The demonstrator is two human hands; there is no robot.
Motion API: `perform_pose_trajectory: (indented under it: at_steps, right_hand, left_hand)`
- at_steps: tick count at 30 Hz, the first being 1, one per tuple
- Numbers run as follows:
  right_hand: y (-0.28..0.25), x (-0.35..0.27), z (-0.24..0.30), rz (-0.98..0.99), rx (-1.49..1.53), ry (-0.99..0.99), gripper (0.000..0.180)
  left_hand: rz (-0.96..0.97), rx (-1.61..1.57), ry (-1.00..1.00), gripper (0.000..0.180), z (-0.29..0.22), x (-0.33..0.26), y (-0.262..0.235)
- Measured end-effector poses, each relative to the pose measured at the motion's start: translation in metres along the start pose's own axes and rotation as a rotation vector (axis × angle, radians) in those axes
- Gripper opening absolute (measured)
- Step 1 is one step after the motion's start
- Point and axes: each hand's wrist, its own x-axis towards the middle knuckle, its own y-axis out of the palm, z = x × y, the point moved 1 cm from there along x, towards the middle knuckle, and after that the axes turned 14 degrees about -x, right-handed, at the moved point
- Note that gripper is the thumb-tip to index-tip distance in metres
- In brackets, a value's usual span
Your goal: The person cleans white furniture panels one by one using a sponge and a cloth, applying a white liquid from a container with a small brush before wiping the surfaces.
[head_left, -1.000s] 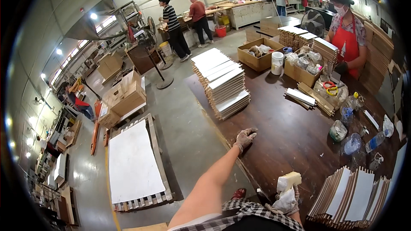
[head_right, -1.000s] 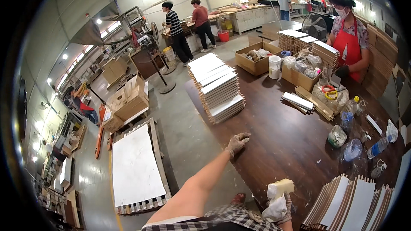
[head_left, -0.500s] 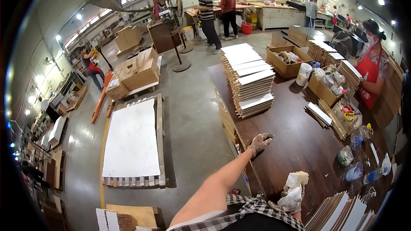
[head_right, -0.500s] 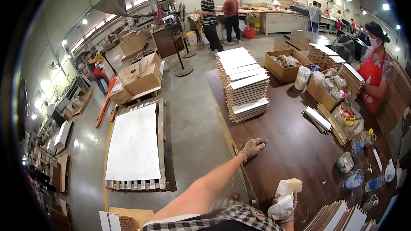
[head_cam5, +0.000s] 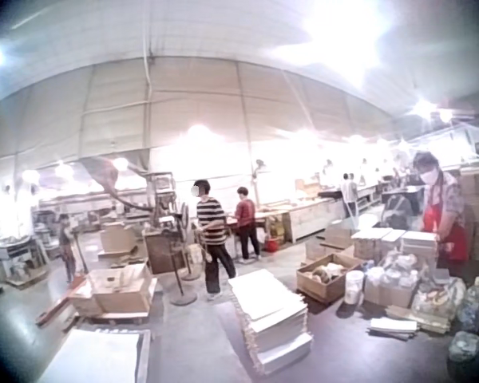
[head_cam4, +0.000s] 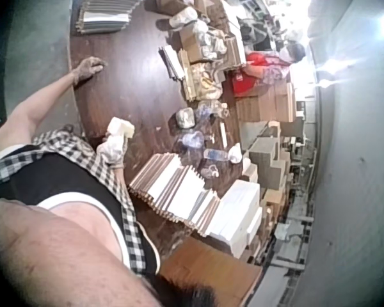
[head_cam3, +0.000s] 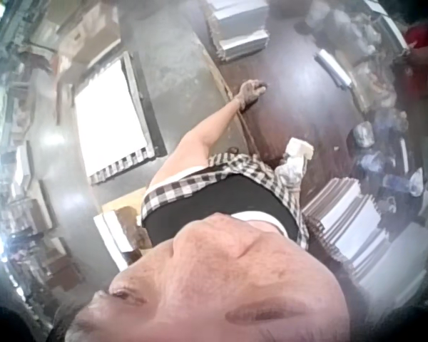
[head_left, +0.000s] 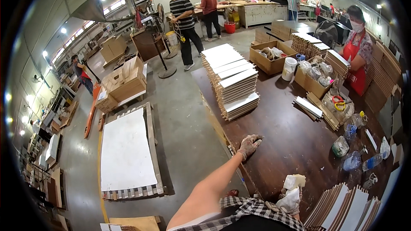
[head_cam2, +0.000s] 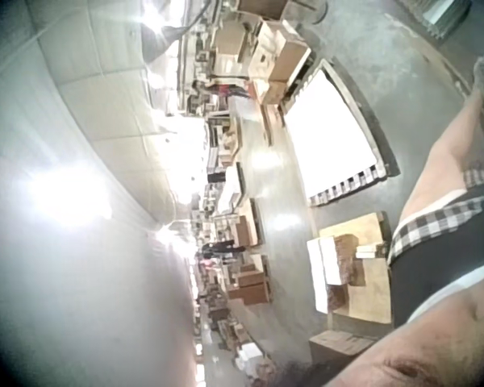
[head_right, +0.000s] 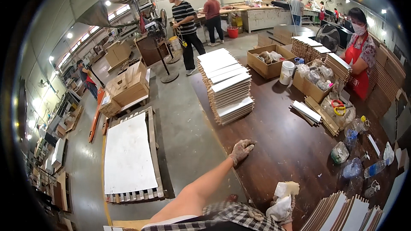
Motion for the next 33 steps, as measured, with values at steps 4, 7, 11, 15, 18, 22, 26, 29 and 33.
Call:
perform_pose_trajectory:
  at_steps: [4, 7, 11, 15, 18, 22, 26, 29, 33]
  right_hand:
    - [0.001, -0.003, -0.002, -0.001, -0.004, -0.007, 0.056]
    - [0.002, -0.003, -0.003, 0.026, -0.01, -0.009, 0.057]
    - [-0.006, 0.0, -0.006, -0.115, 0.014, -0.025, 0.058]
    - [0.003, 0.001, -0.004, -0.097, -0.013, -0.001, 0.057]
    - [0.007, 0.003, -0.002, -0.08, -0.03, -0.001, 0.057]
    - [0.01, -0.001, -0.006, -0.06, -0.035, -0.003, 0.057]
    - [0.014, -0.005, -0.003, -0.036, -0.056, -0.045, 0.057]
    - [0.05, -0.017, 0.003, -0.213, -0.09, -0.115, 0.056]
    - [0.061, -0.048, 0.017, -0.31, -0.083, -0.106, 0.043]
  left_hand:
    - [-0.005, 0.0, -0.004, 0.027, 0.007, -0.001, 0.003]
    - [-0.013, -0.046, -0.041, 0.027, 0.016, -0.003, -0.002]
    - [-0.012, -0.016, -0.026, 0.026, 0.005, 0.003, 0.005]
    - [-0.023, -0.015, 0.006, 0.026, 0.008, 0.0, 0.003]
    - [-0.018, -0.026, 0.012, 0.026, 0.008, 0.0, 0.005]
    - [-0.01, -0.032, -0.024, 0.027, 0.005, -0.007, 0.003]
    - [-0.066, -0.029, -0.002, 0.026, -0.005, -0.009, 0.002]
    - [-0.005, -0.264, -0.043, 0.027, 0.016, 0.001, 0.007]
    - [-0.002, -0.354, -0.075, 0.024, 0.002, -0.001, 0.02]
